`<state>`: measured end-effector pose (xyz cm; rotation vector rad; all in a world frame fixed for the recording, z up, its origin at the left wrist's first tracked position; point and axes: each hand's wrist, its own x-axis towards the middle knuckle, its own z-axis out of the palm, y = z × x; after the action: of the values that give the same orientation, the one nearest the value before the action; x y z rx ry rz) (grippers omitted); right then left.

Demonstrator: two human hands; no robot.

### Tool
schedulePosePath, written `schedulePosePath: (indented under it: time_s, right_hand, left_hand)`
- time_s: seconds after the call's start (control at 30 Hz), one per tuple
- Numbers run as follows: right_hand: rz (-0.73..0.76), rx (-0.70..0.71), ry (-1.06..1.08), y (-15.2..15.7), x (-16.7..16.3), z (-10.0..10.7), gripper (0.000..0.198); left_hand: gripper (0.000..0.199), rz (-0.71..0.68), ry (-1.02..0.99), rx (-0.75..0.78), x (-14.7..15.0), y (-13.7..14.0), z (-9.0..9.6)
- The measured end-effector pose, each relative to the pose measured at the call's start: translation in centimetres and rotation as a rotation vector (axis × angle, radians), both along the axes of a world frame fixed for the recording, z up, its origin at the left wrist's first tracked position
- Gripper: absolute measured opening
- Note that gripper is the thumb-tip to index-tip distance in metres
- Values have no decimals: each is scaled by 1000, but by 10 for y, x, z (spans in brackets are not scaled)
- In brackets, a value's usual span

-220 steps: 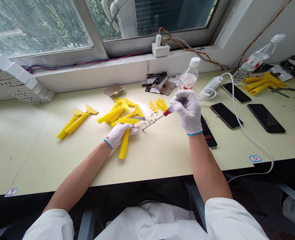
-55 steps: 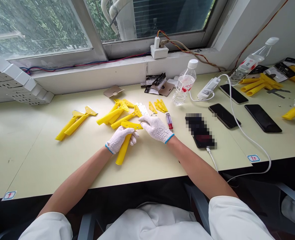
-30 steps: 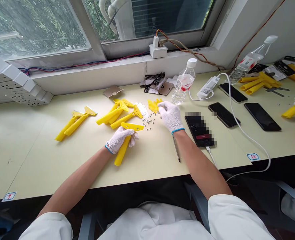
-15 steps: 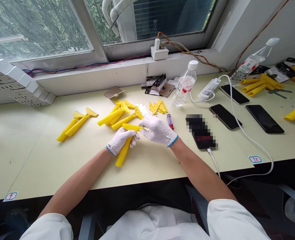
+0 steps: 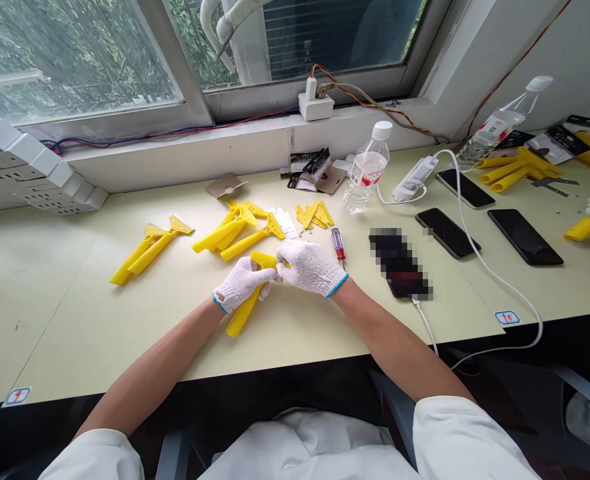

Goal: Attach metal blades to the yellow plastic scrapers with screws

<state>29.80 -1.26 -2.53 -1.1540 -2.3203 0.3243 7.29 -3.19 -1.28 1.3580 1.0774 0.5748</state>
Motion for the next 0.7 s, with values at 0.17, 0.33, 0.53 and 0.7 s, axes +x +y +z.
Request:
schedulePosePath:
  time_s: [0.17, 0.33, 0.53, 0.7]
  right_hand:
    - [61, -18, -33, 1, 3, 4, 5]
    - [130, -45, -55, -1, 8, 12, 5]
    - [146, -113, -95, 0, 11, 10, 2]
    - [115, -203, -134, 4, 12, 10, 1]
  left_hand:
    - [27, -17, 12, -1, -1, 0, 0]
    - [26, -17, 19, -14, -3, 1, 1]
    - [25, 8, 32, -25, -4, 0, 3]
    - [29, -7, 35, -19, -5, 0, 1]
